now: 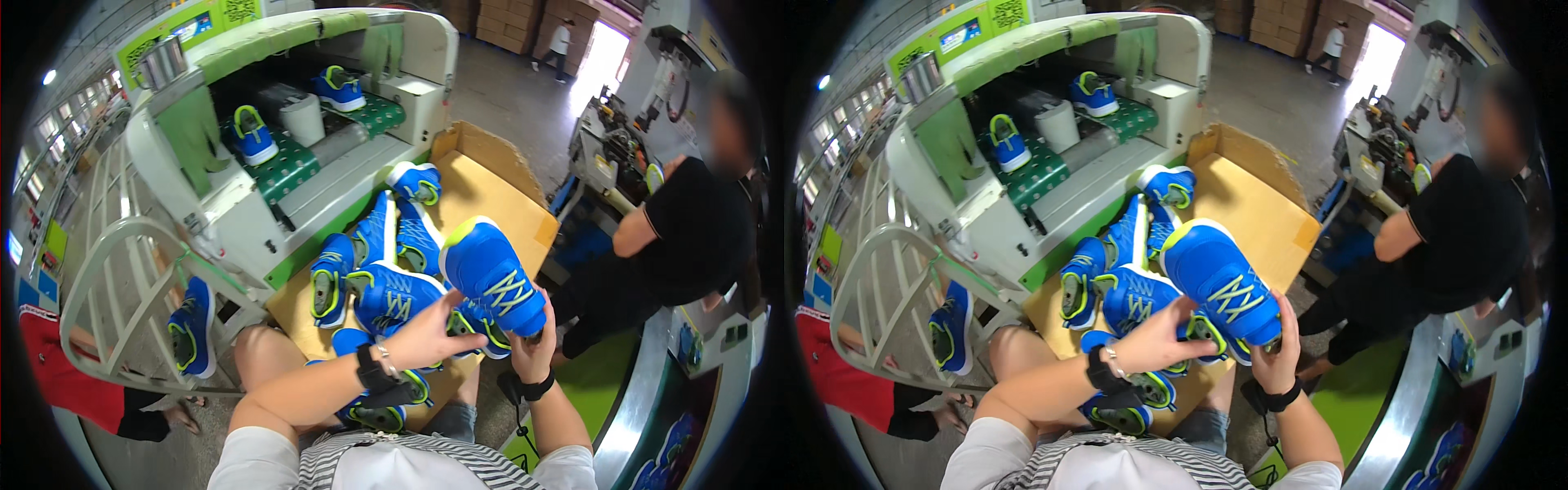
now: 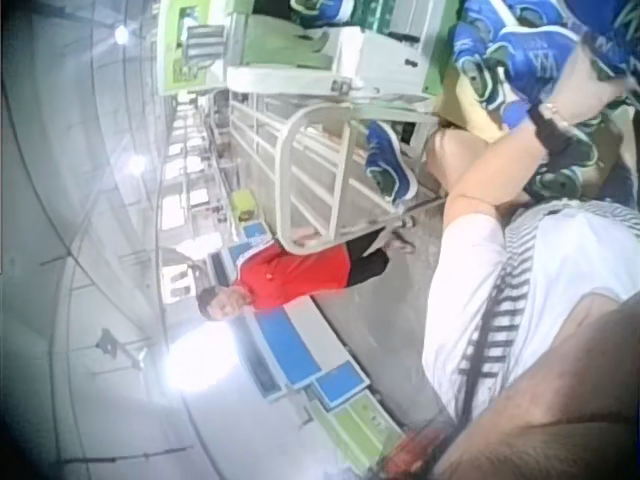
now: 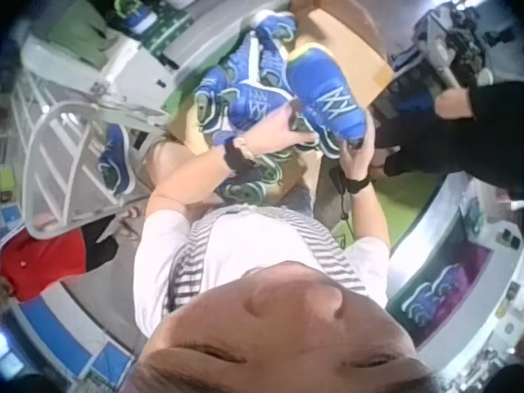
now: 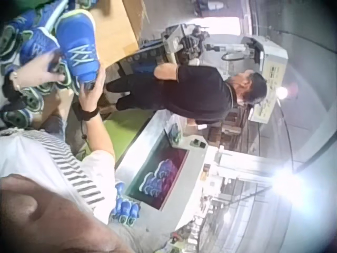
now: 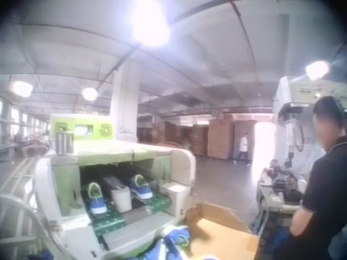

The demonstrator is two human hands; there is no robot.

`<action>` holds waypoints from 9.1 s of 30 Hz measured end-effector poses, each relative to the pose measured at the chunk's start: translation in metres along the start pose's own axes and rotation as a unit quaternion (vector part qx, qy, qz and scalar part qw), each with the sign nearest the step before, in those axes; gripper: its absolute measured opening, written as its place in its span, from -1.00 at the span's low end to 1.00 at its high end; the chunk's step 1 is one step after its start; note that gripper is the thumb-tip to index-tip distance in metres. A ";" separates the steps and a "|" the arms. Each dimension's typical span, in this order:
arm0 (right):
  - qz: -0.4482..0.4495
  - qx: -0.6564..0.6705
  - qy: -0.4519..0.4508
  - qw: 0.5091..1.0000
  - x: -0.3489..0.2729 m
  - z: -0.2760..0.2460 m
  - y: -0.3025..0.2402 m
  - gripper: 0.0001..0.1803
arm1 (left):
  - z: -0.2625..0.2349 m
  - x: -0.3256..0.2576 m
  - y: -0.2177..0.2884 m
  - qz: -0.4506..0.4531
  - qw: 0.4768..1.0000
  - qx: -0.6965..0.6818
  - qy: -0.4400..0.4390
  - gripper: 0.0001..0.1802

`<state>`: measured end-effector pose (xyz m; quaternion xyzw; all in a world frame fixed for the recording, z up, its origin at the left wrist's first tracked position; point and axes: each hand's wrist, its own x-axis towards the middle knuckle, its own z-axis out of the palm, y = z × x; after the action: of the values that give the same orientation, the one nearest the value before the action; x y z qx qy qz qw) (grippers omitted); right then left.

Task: The recorder is seen inspecting blue athletic shoes, adjusting laces and inserts, and then loading them into a green processing machine.

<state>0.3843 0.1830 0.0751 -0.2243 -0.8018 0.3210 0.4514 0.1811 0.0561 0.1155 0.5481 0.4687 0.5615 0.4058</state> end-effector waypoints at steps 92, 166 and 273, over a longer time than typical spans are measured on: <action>0.185 -0.074 -0.118 0.973 -0.010 0.027 0.070 -0.17 | -0.153 -0.018 -0.056 -0.010 0.912 0.407 -0.049 -0.21; 0.308 -0.062 -0.172 0.934 0.182 0.090 0.235 -0.02 | -0.170 -0.029 -0.025 -0.048 0.865 0.374 0.331 -0.02; 0.334 0.260 0.087 0.902 0.031 -0.019 0.157 -0.41 | -0.139 -0.089 -0.099 -0.189 0.784 0.479 0.346 0.11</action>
<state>0.3963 0.3176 -0.0122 -0.3803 -0.5257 0.6291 0.4280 0.0430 -0.0185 0.0039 0.3413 0.8804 0.3294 -0.0003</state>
